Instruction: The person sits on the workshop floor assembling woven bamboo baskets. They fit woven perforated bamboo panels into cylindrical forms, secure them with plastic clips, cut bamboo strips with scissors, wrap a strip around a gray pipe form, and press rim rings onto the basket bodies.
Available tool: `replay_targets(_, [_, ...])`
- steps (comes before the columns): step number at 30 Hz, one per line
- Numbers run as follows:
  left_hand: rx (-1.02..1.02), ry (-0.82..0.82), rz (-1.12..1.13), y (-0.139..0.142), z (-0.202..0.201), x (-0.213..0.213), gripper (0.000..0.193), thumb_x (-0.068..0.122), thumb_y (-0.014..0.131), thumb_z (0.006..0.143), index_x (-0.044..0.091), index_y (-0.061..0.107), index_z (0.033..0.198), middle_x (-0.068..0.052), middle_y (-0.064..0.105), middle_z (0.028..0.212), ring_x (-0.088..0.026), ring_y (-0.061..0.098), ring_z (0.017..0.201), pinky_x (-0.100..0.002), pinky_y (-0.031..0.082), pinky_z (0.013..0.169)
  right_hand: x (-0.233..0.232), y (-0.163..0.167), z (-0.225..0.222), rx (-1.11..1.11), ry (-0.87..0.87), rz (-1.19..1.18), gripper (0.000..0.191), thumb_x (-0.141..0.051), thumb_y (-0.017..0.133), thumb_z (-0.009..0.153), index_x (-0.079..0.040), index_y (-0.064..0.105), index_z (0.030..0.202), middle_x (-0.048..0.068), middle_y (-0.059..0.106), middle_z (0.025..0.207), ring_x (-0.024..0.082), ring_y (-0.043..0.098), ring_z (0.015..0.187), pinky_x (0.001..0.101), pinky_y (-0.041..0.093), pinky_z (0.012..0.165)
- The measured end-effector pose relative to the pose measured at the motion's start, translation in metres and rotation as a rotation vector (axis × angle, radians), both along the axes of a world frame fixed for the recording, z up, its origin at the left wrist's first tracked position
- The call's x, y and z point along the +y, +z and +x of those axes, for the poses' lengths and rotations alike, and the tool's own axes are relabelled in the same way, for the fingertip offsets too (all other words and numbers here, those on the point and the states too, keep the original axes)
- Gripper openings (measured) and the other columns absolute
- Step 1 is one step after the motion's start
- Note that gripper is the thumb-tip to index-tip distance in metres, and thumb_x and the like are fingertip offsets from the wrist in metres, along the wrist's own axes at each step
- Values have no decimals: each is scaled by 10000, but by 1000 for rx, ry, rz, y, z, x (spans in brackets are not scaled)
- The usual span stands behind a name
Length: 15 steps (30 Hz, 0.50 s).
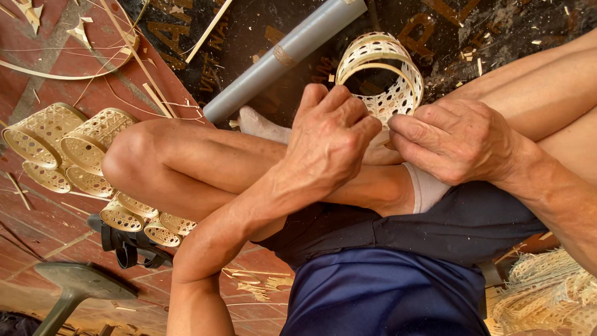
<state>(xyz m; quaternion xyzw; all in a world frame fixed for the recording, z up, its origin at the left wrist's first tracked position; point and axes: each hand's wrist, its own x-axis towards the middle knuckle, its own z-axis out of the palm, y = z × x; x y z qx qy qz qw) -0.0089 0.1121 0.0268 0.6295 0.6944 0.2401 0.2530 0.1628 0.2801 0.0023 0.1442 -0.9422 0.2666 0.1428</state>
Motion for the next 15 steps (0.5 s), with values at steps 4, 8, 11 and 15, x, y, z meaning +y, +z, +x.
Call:
replay_targets(4, [-6, 43, -90, 7, 6, 5, 37, 119, 685, 818, 96, 670, 843, -45, 613, 870, -255, 563, 934, -440, 379, 815, 0, 0, -3, -22, 1, -37, 193, -117, 715, 684, 13, 710, 826, 130, 721, 1013, 231, 686, 812, 356, 567, 629])
replay_targets(8, [-12, 60, -146, 11, 10, 10, 83, 113, 678, 794, 90, 678, 874, -49, 617, 883, -264, 558, 945, -431, 386, 794, 1, -1, -4, -29, -3, -53, 194, -124, 712, 678, 13, 707, 815, 140, 719, 1007, 242, 681, 808, 365, 576, 640])
replay_targets(11, [-36, 69, -166, 11, 12, 12, 67, 119, 685, 819, 82, 675, 874, -60, 616, 892, -266, 554, 947, -429, 388, 792, 2, -2, -4, -14, -12, -60, 215, -132, 694, 667, 13, 707, 826, 138, 707, 1005, 238, 674, 821, 360, 575, 652])
replay_targets(15, [-42, 46, -179, 11, 12, 12, 71, 119, 682, 830, 70, 673, 880, -65, 613, 892, -265, 554, 947, -427, 387, 792, 1, -3, -3, -35, 0, -76, 212, -126, 705, 669, 19, 719, 823, 152, 719, 1004, 250, 676, 814, 369, 580, 641])
